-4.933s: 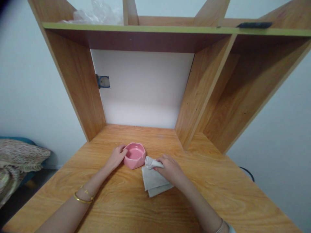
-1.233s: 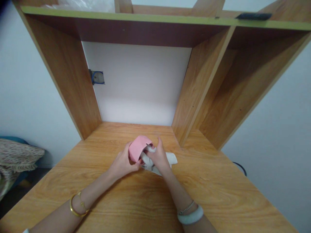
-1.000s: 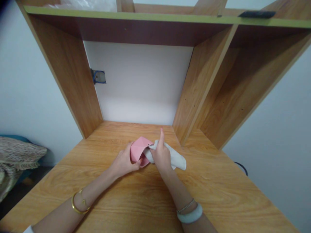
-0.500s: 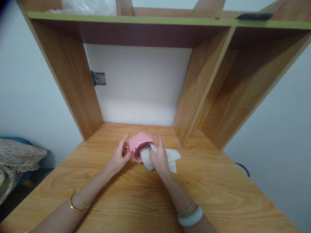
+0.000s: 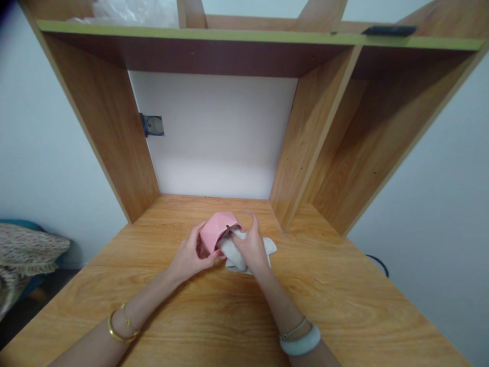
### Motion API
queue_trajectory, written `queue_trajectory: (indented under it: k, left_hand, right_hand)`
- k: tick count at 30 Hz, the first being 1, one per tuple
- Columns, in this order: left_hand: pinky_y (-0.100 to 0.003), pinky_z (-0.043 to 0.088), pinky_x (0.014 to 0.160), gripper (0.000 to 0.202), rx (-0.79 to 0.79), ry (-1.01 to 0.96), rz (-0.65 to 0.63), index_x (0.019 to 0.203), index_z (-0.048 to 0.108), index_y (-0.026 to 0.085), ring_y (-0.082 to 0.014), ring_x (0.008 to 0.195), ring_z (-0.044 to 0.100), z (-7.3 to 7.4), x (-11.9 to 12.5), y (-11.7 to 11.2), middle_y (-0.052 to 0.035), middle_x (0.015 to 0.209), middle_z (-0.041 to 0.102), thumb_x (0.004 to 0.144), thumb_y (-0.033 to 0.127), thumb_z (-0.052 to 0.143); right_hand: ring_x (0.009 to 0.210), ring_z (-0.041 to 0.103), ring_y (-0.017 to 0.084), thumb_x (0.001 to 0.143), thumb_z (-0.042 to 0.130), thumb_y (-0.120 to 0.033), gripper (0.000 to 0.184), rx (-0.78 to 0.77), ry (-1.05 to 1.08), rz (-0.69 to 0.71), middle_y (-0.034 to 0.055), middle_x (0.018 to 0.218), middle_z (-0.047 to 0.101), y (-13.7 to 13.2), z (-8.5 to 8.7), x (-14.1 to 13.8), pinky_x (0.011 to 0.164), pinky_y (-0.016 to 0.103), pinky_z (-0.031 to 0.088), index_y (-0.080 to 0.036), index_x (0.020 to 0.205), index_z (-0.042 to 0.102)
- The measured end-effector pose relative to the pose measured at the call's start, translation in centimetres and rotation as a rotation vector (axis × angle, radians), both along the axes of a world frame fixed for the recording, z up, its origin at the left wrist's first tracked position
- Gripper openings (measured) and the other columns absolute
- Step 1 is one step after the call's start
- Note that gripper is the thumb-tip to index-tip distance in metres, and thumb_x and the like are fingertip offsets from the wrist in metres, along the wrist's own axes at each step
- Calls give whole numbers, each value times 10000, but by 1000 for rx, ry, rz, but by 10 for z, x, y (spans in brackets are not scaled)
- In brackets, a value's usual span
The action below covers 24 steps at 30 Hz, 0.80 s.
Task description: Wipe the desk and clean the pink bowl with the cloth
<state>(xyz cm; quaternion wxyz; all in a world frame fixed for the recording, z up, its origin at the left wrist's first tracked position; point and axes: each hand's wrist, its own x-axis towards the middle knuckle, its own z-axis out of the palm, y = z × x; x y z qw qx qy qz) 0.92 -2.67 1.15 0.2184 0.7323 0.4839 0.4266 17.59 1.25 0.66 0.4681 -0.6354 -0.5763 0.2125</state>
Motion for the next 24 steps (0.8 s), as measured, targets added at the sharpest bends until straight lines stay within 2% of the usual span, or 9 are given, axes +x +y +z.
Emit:
queue_trajectory:
  k: [3, 6, 9, 12, 15, 18, 21, 24]
  left_hand:
    - [-355, 439, 852, 725, 26, 153, 24, 1294, 317, 201, -253, 1007, 557, 3, -3, -1, -93, 1161, 561, 659, 394, 609]
    - [-363, 449, 825, 721, 36, 307, 51, 1295, 354, 196, -267, 940, 597, 5, -8, -2, -90, 1092, 612, 659, 448, 581]
    - [-354, 464, 770, 701, 78, 401, 64, 1265, 413, 188, -267, 845, 627, 8, -14, -1, -85, 972, 659, 644, 471, 572]
    - [-353, 461, 758, 647, 70, 423, 77, 1245, 445, 195, -269, 823, 629, 10, -19, 2, -79, 930, 667, 662, 452, 558]
    - [-355, 440, 805, 598, 41, 342, 110, 1288, 397, 199, -261, 911, 603, 11, -20, 6, -88, 1041, 632, 746, 432, 497]
    - [-357, 436, 809, 652, 16, 194, 94, 1340, 292, 169, -252, 959, 574, 9, -17, 8, -117, 1152, 565, 783, 451, 483]
    - [-324, 466, 704, 774, -19, 65, -2, 1358, 188, 165, -200, 798, 601, 4, -9, 6, -125, 1142, 550, 748, 472, 550]
    - [-265, 458, 564, 750, -61, -25, -89, 1325, 182, 149, -133, 594, 564, -3, 0, 3, -81, 963, 603, 750, 452, 556]
  right_hand:
    - [644, 608, 240, 695, 570, -383, 779, -7, -268, -31, 69, 690, 635, -7, 7, 4, 565, 286, 402, -117, 1349, 238]
    - [600, 607, 231, 719, 558, -363, 808, 10, -464, -3, 40, 630, 624, -14, 9, 2, 539, 271, 381, -148, 1385, 155]
    - [629, 617, 240, 729, 539, -304, 822, 19, -519, 140, 47, 674, 646, -17, 5, -1, 553, 278, 392, -167, 1402, 87]
    - [729, 627, 254, 728, 509, -234, 786, 29, -434, 234, 77, 785, 667, -17, -1, -4, 620, 299, 421, -165, 1402, 109]
    - [853, 610, 262, 731, 478, -213, 725, 31, -252, 207, 126, 949, 649, -14, -8, -5, 716, 336, 439, -131, 1386, 177]
    - [1012, 551, 251, 735, 454, -218, 664, 71, -8, 164, 156, 1140, 567, -8, -12, -7, 844, 360, 414, -104, 1354, 243]
    - [1105, 488, 219, 736, 462, -259, 567, 156, 211, 182, 123, 1199, 528, -2, -15, -9, 939, 354, 360, -132, 1278, 355]
    - [1101, 486, 201, 728, 483, -306, 527, 186, 318, 259, 99, 1182, 536, 2, -17, -11, 947, 350, 359, -157, 1225, 398]
